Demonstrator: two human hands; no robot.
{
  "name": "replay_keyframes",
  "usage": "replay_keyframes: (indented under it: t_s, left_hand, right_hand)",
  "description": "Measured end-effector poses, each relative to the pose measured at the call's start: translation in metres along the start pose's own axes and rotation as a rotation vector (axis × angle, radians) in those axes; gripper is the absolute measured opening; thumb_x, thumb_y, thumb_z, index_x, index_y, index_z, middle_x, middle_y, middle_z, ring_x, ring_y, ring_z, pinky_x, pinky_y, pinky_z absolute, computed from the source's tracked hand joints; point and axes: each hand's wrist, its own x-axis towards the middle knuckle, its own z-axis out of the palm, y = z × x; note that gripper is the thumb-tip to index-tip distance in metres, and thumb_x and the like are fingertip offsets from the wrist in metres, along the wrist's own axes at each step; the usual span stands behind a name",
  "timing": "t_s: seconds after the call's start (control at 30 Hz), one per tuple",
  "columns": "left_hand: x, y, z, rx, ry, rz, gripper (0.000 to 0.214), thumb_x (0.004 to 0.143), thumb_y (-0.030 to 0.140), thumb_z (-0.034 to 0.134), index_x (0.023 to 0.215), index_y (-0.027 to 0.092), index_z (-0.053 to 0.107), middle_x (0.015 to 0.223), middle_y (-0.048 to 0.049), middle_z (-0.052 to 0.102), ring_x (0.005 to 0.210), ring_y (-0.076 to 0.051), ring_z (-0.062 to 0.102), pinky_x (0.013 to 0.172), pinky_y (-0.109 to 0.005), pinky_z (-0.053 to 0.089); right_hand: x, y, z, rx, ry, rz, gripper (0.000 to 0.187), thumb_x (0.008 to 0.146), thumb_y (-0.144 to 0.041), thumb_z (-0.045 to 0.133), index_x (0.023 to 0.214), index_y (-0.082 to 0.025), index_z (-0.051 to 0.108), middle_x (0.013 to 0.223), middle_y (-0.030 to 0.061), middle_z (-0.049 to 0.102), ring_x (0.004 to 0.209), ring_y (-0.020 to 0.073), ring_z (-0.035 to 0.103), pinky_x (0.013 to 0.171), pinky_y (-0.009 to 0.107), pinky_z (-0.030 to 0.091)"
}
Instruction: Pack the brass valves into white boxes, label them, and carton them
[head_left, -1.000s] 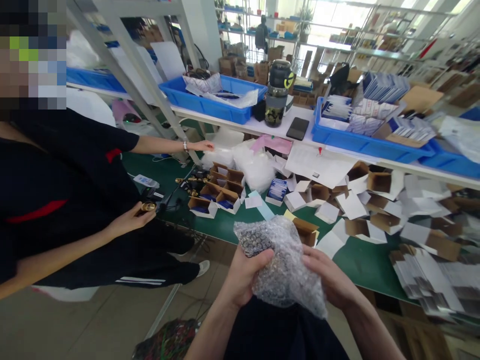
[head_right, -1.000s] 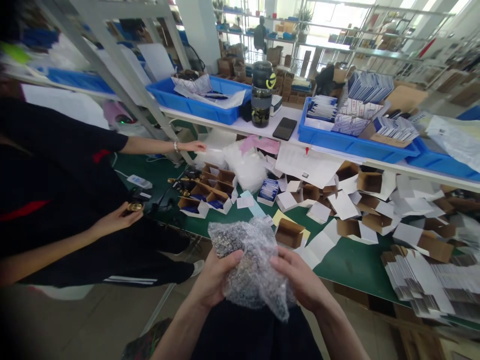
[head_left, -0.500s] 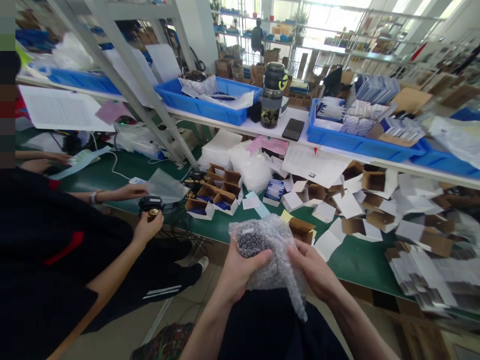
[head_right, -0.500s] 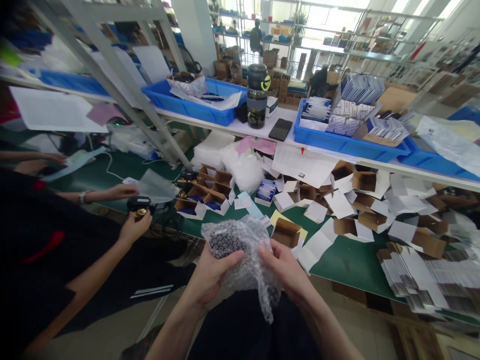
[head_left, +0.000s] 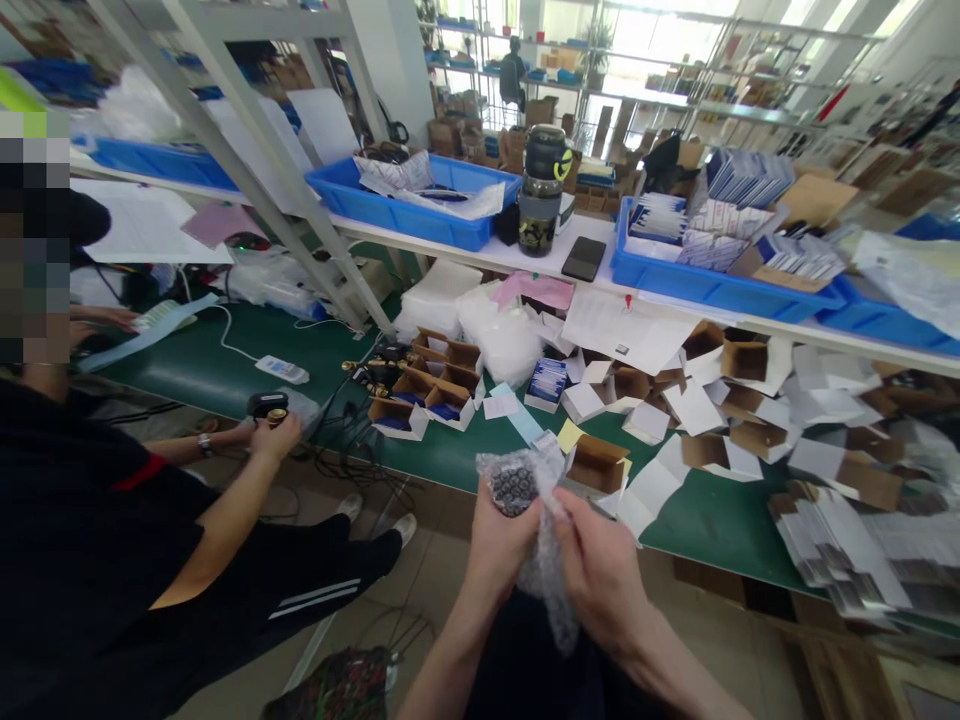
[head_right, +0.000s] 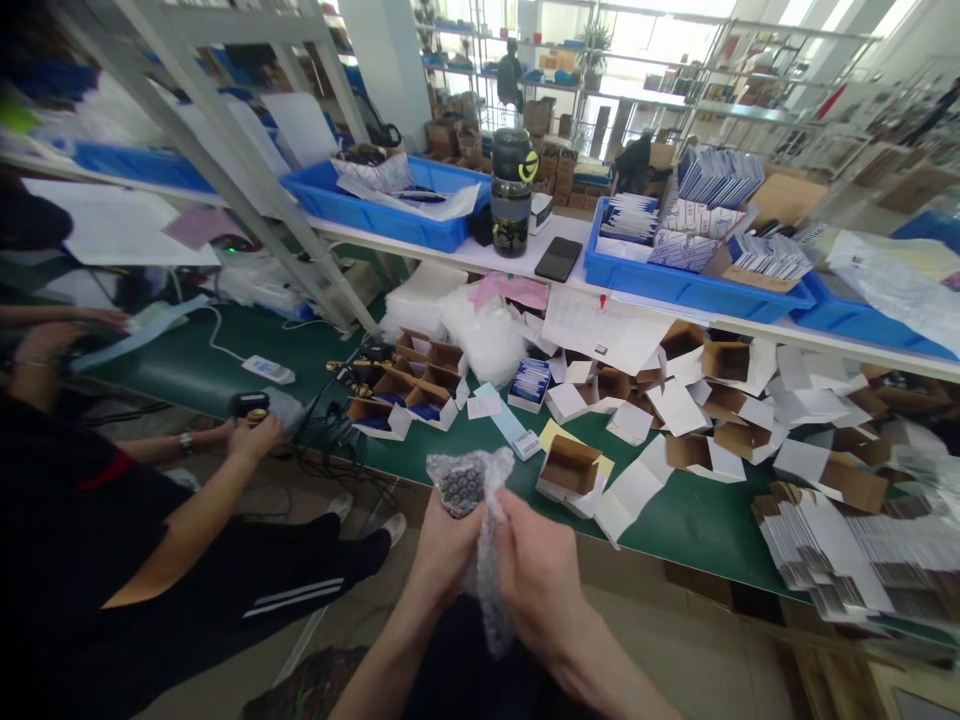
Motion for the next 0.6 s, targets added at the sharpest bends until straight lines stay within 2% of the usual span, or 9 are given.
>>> replay_keyframes:
  t_s: [0.07, 0.1, 0.17, 0.23, 0.3, 0.37, 0.43, 0.5, 0.6]
  left_hand:
    - [-0.001, -0.002, 0.007, 0.057, 0.035, 0.062, 0.070, 0.070, 0.029, 0.089, 0.129, 0.020, 0.054, 0.117, -0.0098, 0.072, 0.098, -0.022, 0.071, 0.088, -0.033, 0.055]
    - [-0.002, -0.003, 0.010, 0.067, 0.048, 0.083, 0.072, 0.070, 0.028, 0.089, 0.131, 0.021, 0.052, 0.117, -0.0093, 0.072, 0.097, -0.021, 0.071, 0.087, -0.032, 0.055]
    - [-0.002, -0.002, 0.010, 0.033, 0.049, 0.070, 0.073, 0.071, 0.028, 0.088, 0.134, 0.023, 0.050, 0.120, -0.0085, 0.072, 0.097, -0.020, 0.071, 0.089, -0.032, 0.055]
    - [-0.003, -0.002, 0.007, -0.107, -0.025, -0.041, 0.071, 0.075, 0.029, 0.086, 0.136, 0.023, 0.051, 0.123, -0.0093, 0.071, 0.103, -0.021, 0.071, 0.096, -0.035, 0.054]
    - [-0.004, -0.001, 0.000, -0.292, -0.126, -0.208, 0.063, 0.079, 0.033, 0.083, 0.135, 0.021, 0.057, 0.122, -0.0110, 0.073, 0.108, -0.025, 0.071, 0.101, -0.039, 0.053]
    - [-0.007, 0.001, -0.006, -0.442, -0.204, -0.351, 0.055, 0.084, 0.042, 0.077, 0.131, 0.017, 0.063, 0.117, -0.0129, 0.075, 0.111, -0.029, 0.071, 0.104, -0.044, 0.054]
    - [-0.010, 0.002, -0.010, -0.535, -0.234, -0.413, 0.055, 0.088, 0.054, 0.069, 0.127, 0.015, 0.067, 0.114, -0.0140, 0.076, 0.112, -0.032, 0.071, 0.105, -0.047, 0.054]
    - [-0.014, 0.004, -0.012, -0.563, -0.255, -0.405, 0.057, 0.090, 0.056, 0.066, 0.129, 0.015, 0.067, 0.115, -0.0135, 0.076, 0.113, -0.031, 0.071, 0.106, -0.046, 0.054]
    - [-0.014, 0.010, -0.011, -0.517, -0.268, -0.368, 0.057, 0.087, 0.040, 0.076, 0.138, 0.019, 0.060, 0.119, -0.0113, 0.075, 0.109, -0.028, 0.073, 0.102, -0.043, 0.056]
  right_hand:
    - [-0.008, -0.002, 0.010, -0.199, 0.002, -0.220, 0.048, 0.101, -0.013, 0.050, 0.149, -0.015, 0.051, 0.118, 0.0152, 0.076, 0.096, 0.0260, 0.075, 0.085, 0.037, 0.060]
    - [-0.010, -0.001, 0.014, -0.273, 0.001, -0.273, 0.054, 0.100, -0.010, 0.049, 0.155, -0.014, 0.043, 0.118, 0.0166, 0.075, 0.097, 0.0267, 0.075, 0.084, 0.039, 0.061]
    - [-0.012, 0.000, 0.019, -0.350, -0.037, -0.284, 0.061, 0.101, -0.010, 0.047, 0.160, -0.014, 0.032, 0.115, 0.0167, 0.075, 0.096, 0.0268, 0.074, 0.082, 0.040, 0.062]
    - [-0.012, 0.001, 0.020, -0.372, -0.102, -0.261, 0.062, 0.103, -0.015, 0.046, 0.162, -0.013, 0.026, 0.113, 0.0162, 0.073, 0.094, 0.0268, 0.073, 0.080, 0.040, 0.063]
    - [-0.012, 0.000, 0.020, -0.412, -0.175, -0.238, 0.064, 0.104, -0.020, 0.045, 0.163, -0.012, 0.021, 0.111, 0.0164, 0.071, 0.091, 0.0279, 0.070, 0.074, 0.041, 0.064]
    - [-0.014, -0.002, 0.023, -0.503, -0.228, -0.232, 0.067, 0.103, -0.020, 0.043, 0.164, -0.009, 0.016, 0.107, 0.0165, 0.069, 0.088, 0.0298, 0.068, 0.065, 0.041, 0.063]
    - [-0.016, -0.006, 0.027, -0.599, -0.250, -0.232, 0.069, 0.101, -0.014, 0.041, 0.164, -0.008, 0.016, 0.105, 0.0167, 0.068, 0.089, 0.0315, 0.066, 0.060, 0.040, 0.062]
    - [-0.018, -0.012, 0.031, -0.630, -0.283, -0.244, 0.067, 0.098, -0.009, 0.039, 0.163, -0.008, 0.022, 0.105, 0.0172, 0.067, 0.090, 0.0321, 0.065, 0.061, 0.041, 0.061]
    - [-0.023, -0.023, 0.027, -0.474, -0.357, -0.280, 0.060, 0.096, -0.007, 0.041, 0.155, -0.012, 0.040, 0.109, 0.0177, 0.068, 0.092, 0.0319, 0.065, 0.075, 0.047, 0.062]
